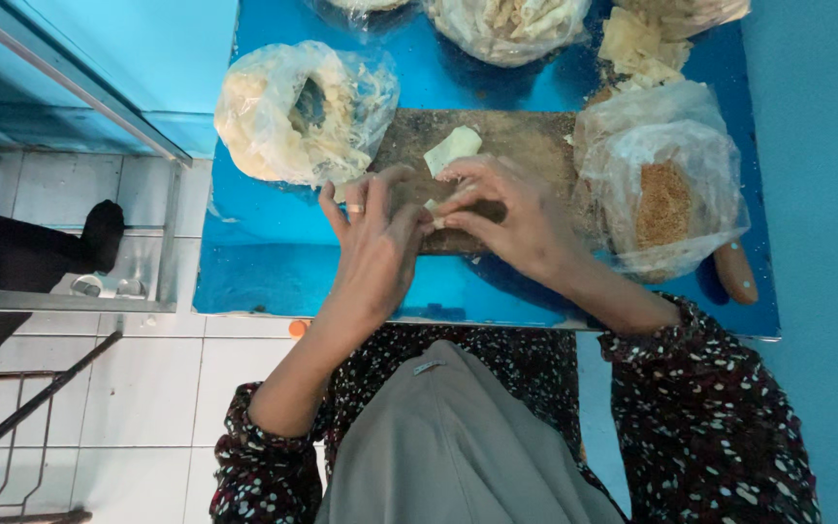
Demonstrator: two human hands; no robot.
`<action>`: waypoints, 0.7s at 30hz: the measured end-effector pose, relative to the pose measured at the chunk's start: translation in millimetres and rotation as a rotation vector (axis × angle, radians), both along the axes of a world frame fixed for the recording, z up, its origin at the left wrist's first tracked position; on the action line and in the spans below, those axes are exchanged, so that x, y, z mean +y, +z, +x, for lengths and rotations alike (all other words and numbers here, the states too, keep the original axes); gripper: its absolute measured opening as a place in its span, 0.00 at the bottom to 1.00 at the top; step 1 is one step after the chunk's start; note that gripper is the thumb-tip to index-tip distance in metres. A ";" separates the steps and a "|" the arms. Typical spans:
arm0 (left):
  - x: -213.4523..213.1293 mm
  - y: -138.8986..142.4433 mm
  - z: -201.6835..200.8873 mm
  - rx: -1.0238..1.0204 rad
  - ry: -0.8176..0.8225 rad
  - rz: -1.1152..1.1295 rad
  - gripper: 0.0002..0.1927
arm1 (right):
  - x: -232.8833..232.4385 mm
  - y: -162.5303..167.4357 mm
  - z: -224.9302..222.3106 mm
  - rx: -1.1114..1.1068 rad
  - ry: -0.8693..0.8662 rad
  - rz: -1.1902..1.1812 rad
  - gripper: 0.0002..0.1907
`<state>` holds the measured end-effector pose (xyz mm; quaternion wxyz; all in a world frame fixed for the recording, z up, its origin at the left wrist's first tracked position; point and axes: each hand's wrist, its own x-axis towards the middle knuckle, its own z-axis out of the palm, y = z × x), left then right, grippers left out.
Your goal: The person sits at a blue table and stretches pieces of dough by hand, pulling them thin and draping them over round dough discs. They briefly pick up a knife, handle dough from plastic bags, and stack the flattened discs on the table and cutting board.
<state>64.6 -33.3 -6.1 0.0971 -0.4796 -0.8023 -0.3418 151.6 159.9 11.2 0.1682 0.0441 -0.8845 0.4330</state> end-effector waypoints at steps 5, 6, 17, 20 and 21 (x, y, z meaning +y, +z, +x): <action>-0.4 1.3 -10.2 -0.082 -0.039 -0.037 0.03 | -9.6 -7.0 0.4 0.103 -0.066 0.166 0.19; -0.6 2.0 -11.4 -0.120 -0.040 -0.003 0.04 | -10.2 -7.9 0.8 0.032 -0.077 0.131 0.21; -8.1 -6.2 1.6 0.054 0.058 0.058 0.04 | -5.1 -3.4 -9.3 -0.045 -0.116 0.250 0.19; -0.9 -11.0 0.9 0.176 0.091 0.004 0.07 | -7.1 -4.7 -4.6 0.089 -0.132 0.222 0.19; 0.4 -11.9 1.3 0.192 0.100 -0.009 0.08 | -9.2 -6.2 -2.0 0.156 -0.138 0.210 0.19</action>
